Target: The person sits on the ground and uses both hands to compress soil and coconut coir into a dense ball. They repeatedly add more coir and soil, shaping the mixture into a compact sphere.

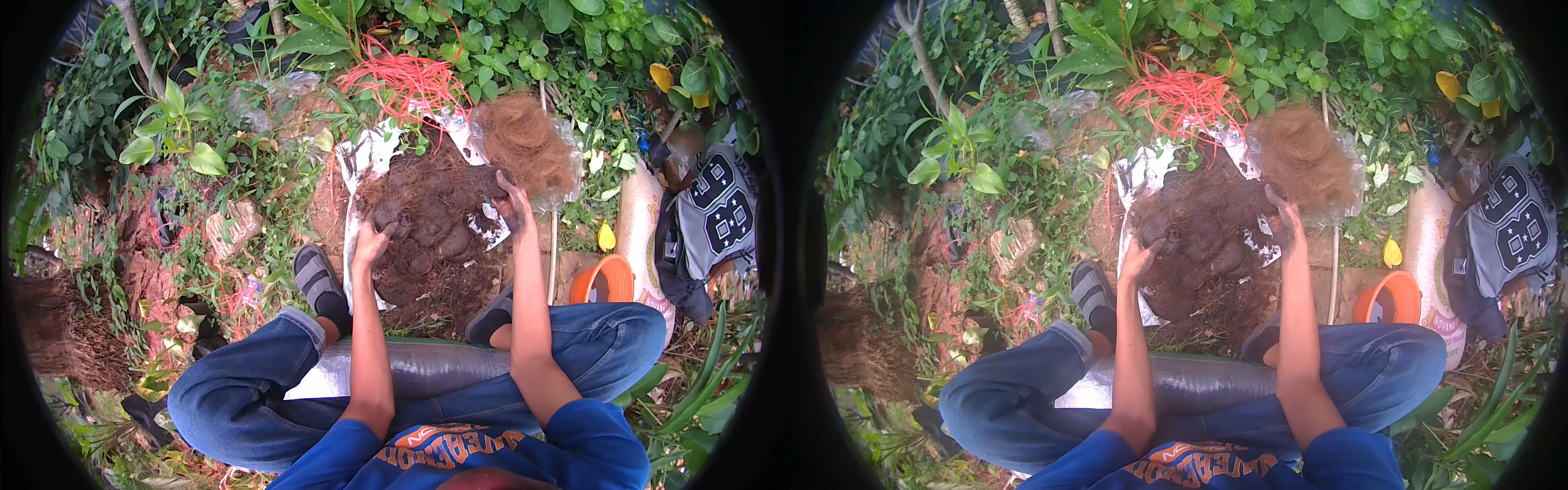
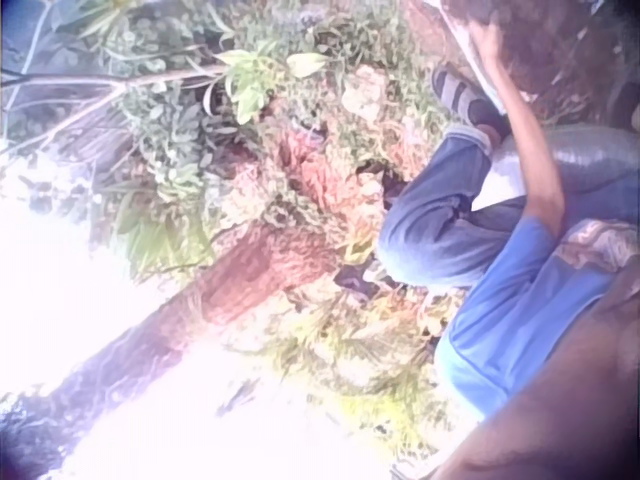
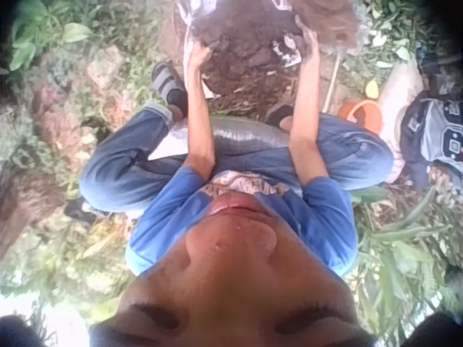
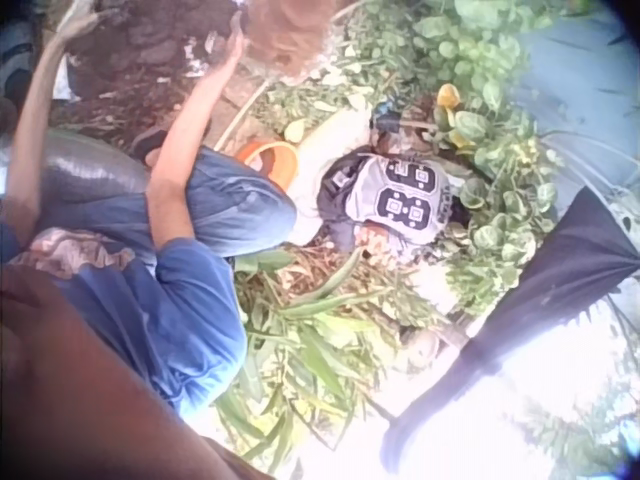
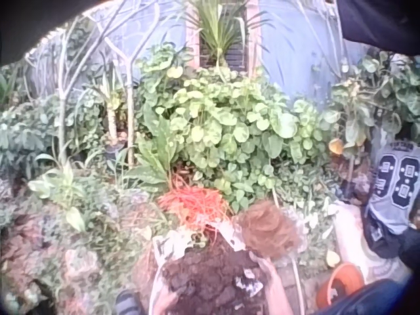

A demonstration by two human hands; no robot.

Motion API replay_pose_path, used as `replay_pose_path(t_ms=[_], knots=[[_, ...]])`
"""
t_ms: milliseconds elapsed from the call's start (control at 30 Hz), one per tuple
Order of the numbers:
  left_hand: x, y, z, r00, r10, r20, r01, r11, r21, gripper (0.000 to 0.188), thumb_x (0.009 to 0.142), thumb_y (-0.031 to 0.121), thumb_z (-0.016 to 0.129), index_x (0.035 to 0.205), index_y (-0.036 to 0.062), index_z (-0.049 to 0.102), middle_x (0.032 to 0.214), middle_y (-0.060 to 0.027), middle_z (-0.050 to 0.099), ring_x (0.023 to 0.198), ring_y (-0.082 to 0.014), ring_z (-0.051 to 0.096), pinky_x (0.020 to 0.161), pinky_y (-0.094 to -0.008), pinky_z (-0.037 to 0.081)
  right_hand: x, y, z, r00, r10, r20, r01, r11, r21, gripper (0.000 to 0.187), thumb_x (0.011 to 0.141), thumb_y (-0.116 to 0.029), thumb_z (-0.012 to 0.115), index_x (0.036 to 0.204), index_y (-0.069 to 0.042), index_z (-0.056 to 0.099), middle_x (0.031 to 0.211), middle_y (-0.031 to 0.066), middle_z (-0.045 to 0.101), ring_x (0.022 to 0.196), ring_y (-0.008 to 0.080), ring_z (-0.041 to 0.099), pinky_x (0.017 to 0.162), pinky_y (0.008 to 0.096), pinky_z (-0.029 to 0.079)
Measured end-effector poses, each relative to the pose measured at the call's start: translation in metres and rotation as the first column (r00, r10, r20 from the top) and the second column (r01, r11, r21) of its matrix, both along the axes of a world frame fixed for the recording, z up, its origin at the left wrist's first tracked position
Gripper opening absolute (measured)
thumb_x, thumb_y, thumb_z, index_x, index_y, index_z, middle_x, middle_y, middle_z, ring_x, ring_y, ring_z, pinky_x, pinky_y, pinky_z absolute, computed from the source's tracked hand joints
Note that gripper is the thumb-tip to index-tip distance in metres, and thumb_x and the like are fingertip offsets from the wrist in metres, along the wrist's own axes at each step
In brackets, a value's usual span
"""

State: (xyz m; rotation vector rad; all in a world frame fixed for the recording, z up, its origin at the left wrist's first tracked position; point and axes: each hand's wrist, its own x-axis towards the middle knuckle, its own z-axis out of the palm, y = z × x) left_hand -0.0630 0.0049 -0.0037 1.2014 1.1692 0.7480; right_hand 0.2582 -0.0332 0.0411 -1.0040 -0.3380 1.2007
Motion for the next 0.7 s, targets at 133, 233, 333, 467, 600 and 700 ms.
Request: replay_pose_path(t_ms=[133,233,333,467,600,700], knots=[[0.033,-0.012,0.039,0.999,-0.010,-0.032,0.010,1.000,0.011,0.066,0.086,0.019,0.064,0.137,-0.0063,0.031,0.116,-0.0184,0.059,0.100,-0.0233,0.059,0.081,-0.0344,0.048,-0.018,-0.002,0.029,0.978,0.060,-0.199,-0.046,0.996,0.071,0.051,0.083,-0.009,0.068,0.128,-0.006,0.046,0.117,0.0090,0.059,0.104,0.0228,0.060,0.085,0.0410,0.053],[0.052,-0.008,0.033,0.974,-0.030,-0.223,0.068,0.984,0.165,0.061,0.090,0.025,0.057,0.141,0.0019,0.031,0.126,-0.0253,0.052,0.119,-0.0372,0.049,0.104,-0.0433,0.034,-0.039,-0.003,0.057,0.984,0.140,-0.110,-0.128,0.986,0.107,0.048,0.082,-0.006,0.068,0.125,-0.002,0.048,0.115,0.0097,0.060,0.102,0.0219,0.061,0.086,0.0387,0.053],[0.065,-0.011,0.030,0.750,0.265,-0.606,-0.056,0.939,0.341,0.058,0.090,0.026,0.056,0.140,0.0063,0.035,0.137,-0.0252,0.041,0.129,-0.0365,0.038,0.106,-0.0450,0.030,-0.059,-0.001,0.067,0.989,0.125,0.079,-0.126,0.992,0.017,0.045,0.080,-0.002,0.069,0.121,0.001,0.052,0.114,0.0106,0.061,0.101,0.0207,0.061,0.086,0.0362,0.053],[0.066,-0.003,0.044,0.785,0.223,0.578,-0.150,0.974,-0.172,0.066,0.090,0.043,0.059,0.140,0.0102,0.032,0.137,-0.0155,0.042,0.130,-0.0287,0.036,0.104,-0.0434,0.033,-0.087,-0.009,0.073,0.982,0.160,0.100,-0.156,0.986,-0.052,0.047,0.076,-0.001,0.072,0.119,0.002,0.053,0.110,0.0111,0.063,0.096,0.0202,0.063,0.084,0.0324,0.053],[0.083,-0.022,0.069,0.592,0.212,0.778,0.083,0.944,-0.320,0.041,0.092,0.028,0.060,0.124,0.0072,0.046,0.119,-0.0089,0.055,0.107,-0.0211,0.057,0.088,-0.0404,0.049,-0.106,-0.001,0.043,0.934,0.274,0.230,-0.274,0.961,-0.032,0.034,0.074,0.000,0.073,0.106,0.002,0.062,0.100,0.0096,0.067,0.086,0.0186,0.065,0.079,0.0306,0.052],[0.078,-0.022,0.055,0.661,0.157,0.734,0.073,0.960,-0.272,0.043,0.093,0.020,0.057,0.129,0.0017,0.043,0.117,-0.0130,0.059,0.103,-0.0239,0.061,0.085,-0.0382,0.053,-0.118,0.004,0.029,0.821,0.286,0.494,-0.210,0.956,-0.203,0.034,0.074,-0.001,0.073,0.106,0.002,0.064,0.098,0.0075,0.067,0.084,0.0145,0.063,0.075,0.0287,0.050]])
